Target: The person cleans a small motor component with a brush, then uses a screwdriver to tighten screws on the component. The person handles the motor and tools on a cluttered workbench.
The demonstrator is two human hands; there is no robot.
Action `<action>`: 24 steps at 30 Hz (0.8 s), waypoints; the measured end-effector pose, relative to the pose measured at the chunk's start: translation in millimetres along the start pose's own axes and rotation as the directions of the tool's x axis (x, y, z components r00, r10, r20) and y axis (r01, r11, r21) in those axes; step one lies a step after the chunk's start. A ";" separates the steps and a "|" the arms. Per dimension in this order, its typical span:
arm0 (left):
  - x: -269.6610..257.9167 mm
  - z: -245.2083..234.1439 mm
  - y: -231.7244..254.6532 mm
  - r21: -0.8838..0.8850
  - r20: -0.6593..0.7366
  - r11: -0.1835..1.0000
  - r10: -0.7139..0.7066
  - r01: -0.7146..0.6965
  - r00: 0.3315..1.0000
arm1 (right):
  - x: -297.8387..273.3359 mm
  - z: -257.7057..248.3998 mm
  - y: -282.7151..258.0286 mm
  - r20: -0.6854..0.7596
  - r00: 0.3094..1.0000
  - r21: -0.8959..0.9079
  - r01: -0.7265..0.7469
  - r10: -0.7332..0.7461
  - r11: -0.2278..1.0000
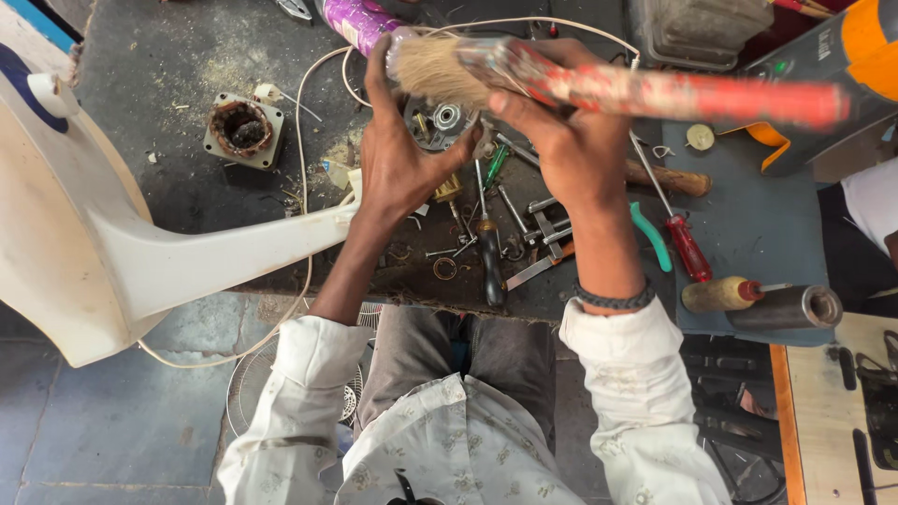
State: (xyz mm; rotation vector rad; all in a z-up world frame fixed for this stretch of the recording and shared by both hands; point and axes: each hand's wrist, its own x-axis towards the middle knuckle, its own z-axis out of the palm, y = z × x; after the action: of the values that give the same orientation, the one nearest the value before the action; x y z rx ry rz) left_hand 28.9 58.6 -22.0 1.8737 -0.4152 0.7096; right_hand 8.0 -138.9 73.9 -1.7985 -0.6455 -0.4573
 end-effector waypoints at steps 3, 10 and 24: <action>-6.6 0.0 -1.6 -0.036 -0.004 0.998 -0.059 0.059 0.998 | 6.8 11.9 8.1 -0.053 0.997 0.203 -0.041 0.052 0.978; -1.2 -1.5 -5.9 0.101 -0.050 0.991 -0.087 0.091 0.995 | 2.6 9.4 22.7 -0.188 0.981 0.460 0.045 0.049 0.887; 4.9 -96.9 -36.2 0.120 -0.298 0.849 -0.464 0.515 0.834 | -12.9 23.2 22.2 -0.199 0.978 0.488 0.050 0.055 0.871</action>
State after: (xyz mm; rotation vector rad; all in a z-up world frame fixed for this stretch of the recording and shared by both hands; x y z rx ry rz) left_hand 26.3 162.1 -17.2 1.9243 0.3185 0.6404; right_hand 11.8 -124.6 42.6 -1.2467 -0.5523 -0.4260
